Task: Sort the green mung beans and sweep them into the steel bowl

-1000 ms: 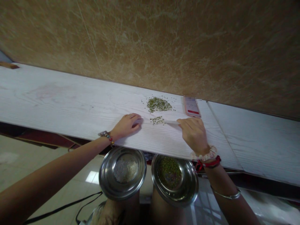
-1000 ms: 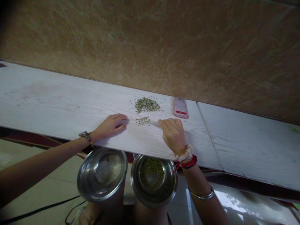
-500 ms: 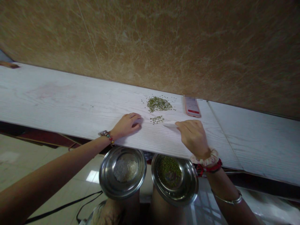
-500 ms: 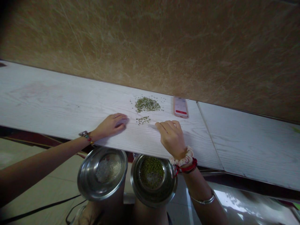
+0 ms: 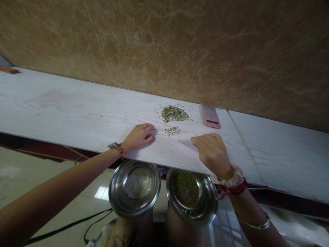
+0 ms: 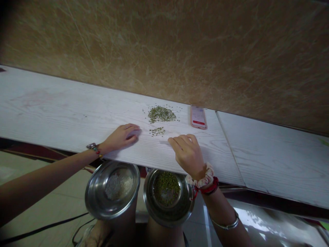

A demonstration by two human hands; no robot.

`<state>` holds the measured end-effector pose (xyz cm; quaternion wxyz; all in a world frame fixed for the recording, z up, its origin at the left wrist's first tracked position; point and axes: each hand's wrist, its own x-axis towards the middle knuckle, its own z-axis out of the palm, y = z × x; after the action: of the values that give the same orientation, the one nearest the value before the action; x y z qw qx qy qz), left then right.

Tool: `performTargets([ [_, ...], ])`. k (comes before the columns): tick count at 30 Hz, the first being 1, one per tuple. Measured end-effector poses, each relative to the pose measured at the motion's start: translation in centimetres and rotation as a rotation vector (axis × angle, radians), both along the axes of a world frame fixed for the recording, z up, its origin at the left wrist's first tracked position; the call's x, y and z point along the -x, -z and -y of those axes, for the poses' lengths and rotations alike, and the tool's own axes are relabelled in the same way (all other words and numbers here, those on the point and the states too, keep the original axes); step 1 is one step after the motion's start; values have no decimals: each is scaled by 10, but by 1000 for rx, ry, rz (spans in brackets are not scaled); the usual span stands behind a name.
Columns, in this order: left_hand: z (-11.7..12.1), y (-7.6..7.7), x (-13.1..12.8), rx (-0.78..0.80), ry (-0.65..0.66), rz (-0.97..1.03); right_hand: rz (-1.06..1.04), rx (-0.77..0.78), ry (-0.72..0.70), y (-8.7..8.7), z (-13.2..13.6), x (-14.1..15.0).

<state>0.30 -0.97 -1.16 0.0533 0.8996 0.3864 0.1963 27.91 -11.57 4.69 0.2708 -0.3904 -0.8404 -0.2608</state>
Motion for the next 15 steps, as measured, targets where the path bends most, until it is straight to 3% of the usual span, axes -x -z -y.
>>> performTargets([
  [15, 0, 0, 0, 6, -10, -36, 22, -60, 78, 7, -5, -13],
])
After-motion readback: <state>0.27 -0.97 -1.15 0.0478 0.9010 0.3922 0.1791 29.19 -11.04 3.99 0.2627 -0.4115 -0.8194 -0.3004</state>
